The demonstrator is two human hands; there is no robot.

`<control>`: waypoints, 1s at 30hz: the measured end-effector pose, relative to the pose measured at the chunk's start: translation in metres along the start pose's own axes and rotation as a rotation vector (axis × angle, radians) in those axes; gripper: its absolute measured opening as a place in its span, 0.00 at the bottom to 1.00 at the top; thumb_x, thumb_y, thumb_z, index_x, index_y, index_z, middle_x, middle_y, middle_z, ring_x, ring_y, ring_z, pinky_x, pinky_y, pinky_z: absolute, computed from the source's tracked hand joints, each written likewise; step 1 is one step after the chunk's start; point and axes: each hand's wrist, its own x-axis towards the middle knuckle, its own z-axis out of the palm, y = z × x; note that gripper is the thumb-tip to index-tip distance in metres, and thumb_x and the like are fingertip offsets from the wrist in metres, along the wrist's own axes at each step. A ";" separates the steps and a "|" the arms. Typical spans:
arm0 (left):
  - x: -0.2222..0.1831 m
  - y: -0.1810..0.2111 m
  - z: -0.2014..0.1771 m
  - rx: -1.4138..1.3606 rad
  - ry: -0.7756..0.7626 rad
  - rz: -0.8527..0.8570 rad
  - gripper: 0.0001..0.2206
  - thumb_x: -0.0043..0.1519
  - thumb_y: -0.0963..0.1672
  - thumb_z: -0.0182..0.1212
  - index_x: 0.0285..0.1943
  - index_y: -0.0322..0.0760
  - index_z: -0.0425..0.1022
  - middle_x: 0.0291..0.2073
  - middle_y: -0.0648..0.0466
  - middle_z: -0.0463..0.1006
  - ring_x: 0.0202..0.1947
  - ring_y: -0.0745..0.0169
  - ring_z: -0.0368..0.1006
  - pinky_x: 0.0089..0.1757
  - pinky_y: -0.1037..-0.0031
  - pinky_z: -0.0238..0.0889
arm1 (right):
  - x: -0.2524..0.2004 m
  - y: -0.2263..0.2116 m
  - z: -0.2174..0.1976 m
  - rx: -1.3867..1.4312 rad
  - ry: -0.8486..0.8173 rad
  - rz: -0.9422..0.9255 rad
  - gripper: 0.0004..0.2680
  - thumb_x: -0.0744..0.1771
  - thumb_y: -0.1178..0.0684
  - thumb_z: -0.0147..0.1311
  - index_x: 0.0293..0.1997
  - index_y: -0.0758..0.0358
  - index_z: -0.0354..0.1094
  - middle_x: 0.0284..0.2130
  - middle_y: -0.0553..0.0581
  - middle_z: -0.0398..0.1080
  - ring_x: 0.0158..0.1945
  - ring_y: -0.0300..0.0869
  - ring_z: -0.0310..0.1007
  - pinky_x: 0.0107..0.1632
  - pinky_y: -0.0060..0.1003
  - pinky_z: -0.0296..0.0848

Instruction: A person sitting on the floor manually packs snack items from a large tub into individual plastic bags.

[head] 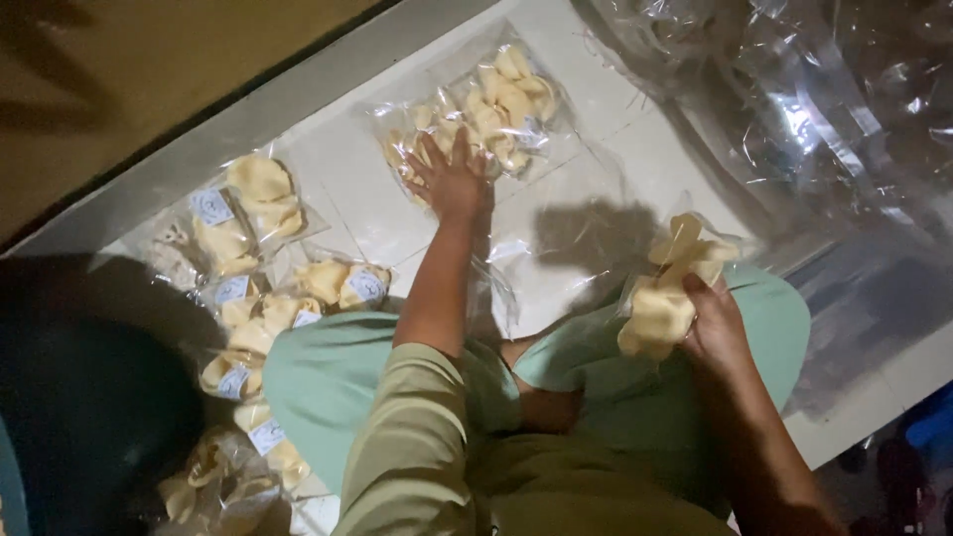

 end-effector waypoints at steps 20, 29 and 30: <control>-0.203 -0.032 -0.033 0.441 -0.219 0.918 0.29 0.57 0.36 0.57 0.70 0.43 0.68 0.79 0.45 0.41 0.76 0.29 0.31 0.67 0.33 0.34 | -0.009 -0.044 0.067 0.037 0.166 -0.209 0.17 0.67 0.51 0.48 0.63 0.61 0.63 0.52 0.53 0.70 0.54 0.39 0.71 0.61 0.36 0.74; -0.155 -0.039 -0.035 0.308 0.076 0.751 0.26 0.74 0.46 0.52 0.80 0.69 0.51 0.80 0.49 0.42 0.79 0.42 0.45 0.70 0.38 0.41 | -0.022 0.086 0.056 -0.106 -0.017 0.565 0.23 0.71 0.34 0.38 0.69 0.58 0.63 0.59 0.65 0.70 0.62 0.57 0.71 0.65 0.64 0.64; -0.153 -0.040 -0.034 0.311 0.074 0.746 0.26 0.74 0.46 0.52 0.80 0.69 0.51 0.80 0.49 0.42 0.79 0.42 0.45 0.70 0.38 0.41 | -0.028 0.067 0.103 -0.105 -0.020 0.571 0.23 0.71 0.34 0.38 0.69 0.58 0.63 0.59 0.65 0.70 0.62 0.57 0.71 0.65 0.64 0.64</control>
